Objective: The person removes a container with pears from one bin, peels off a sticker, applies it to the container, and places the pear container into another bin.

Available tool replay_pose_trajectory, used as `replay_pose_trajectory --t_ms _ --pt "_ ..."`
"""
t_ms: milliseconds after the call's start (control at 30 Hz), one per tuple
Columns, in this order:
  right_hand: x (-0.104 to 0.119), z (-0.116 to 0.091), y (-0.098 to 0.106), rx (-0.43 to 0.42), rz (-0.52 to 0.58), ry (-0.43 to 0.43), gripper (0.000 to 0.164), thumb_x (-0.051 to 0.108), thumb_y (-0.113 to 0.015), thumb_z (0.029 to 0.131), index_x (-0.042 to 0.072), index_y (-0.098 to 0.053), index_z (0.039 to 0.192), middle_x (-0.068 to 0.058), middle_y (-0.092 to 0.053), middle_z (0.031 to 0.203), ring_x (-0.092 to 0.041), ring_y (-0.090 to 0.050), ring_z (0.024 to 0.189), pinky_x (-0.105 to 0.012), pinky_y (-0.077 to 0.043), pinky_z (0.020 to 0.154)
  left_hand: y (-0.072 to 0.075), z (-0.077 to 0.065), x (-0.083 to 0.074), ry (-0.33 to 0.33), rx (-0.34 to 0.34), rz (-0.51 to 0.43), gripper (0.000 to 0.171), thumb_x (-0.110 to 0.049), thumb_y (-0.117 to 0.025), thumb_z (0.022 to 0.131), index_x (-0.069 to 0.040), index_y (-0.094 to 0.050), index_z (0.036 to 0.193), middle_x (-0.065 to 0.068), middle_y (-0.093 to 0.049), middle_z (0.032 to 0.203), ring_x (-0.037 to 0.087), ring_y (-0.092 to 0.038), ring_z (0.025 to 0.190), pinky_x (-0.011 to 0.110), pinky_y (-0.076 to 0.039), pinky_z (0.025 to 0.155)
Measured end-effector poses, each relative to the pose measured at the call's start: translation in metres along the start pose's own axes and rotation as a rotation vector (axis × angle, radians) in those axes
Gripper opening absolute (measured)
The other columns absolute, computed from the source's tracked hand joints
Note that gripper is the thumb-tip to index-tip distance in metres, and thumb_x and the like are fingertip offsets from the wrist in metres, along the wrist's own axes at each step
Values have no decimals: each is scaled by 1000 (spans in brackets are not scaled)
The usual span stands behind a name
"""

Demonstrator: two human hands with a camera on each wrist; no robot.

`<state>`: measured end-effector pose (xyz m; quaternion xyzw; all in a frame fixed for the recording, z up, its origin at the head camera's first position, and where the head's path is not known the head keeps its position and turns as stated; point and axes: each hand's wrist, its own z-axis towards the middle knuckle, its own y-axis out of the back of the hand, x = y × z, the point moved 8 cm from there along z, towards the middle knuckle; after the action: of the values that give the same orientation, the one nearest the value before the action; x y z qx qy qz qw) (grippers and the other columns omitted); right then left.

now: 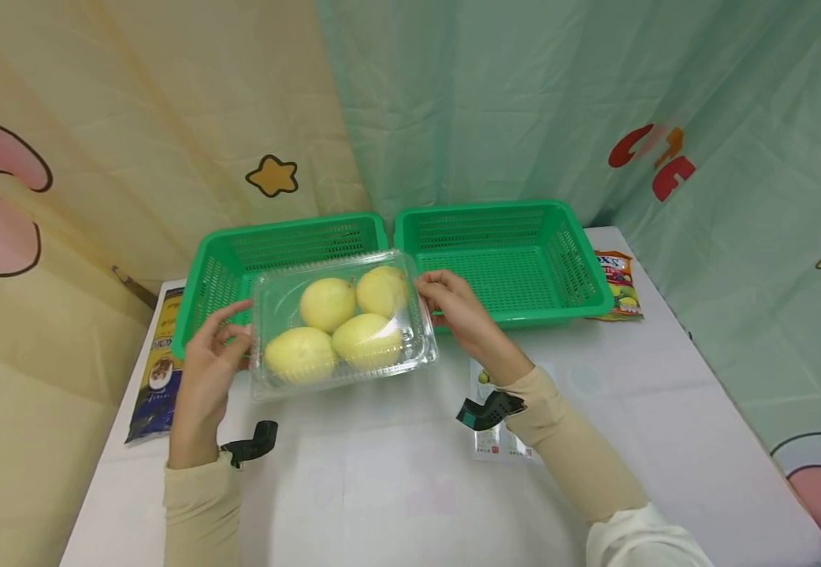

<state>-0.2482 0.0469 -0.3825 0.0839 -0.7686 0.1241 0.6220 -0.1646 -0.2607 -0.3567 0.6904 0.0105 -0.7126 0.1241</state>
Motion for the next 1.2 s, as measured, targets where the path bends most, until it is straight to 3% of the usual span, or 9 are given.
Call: replay_pose_trajectory --t_ms 200,533,833,1200 --pt "-8 -9 3 14 -15 -16 22 26 -50 95 9 -49 109 3 -51 73 -9 -47 64 -24 -42 58 -3 -5 3 10 23 50 42 -12 -55 93 -14 -47 134 -7 -55 77 5 -52 64 22 -49 52" --pt "-19 -21 6 42 -41 -30 24 26 -49 96 8 -47 111 3 -50 74 -9 -46 61 -27 -43 59 -9 -14 10 28 87 30 45 -17 -53 94 -12 -43 138 -8 -54 71 5 -50 63 22 -47 49" --pt "-21 -26 5 92 -65 -23 19 27 -47 97 11 -46 107 3 -50 72 -10 -46 60 -25 -42 56 -8 -18 16 69 75 19 50 -21 -54 94 -14 -39 141 -9 -57 72 5 -50 62 22 -48 48" --pt "-21 -28 5 90 -75 -29 18 26 -47 97 11 -46 107 3 -51 72 -10 -46 59 -24 -41 55 -7 -20 18 64 59 61 47 -20 -53 94 -13 -42 139 -10 -57 71 4 -51 61 20 -47 49"
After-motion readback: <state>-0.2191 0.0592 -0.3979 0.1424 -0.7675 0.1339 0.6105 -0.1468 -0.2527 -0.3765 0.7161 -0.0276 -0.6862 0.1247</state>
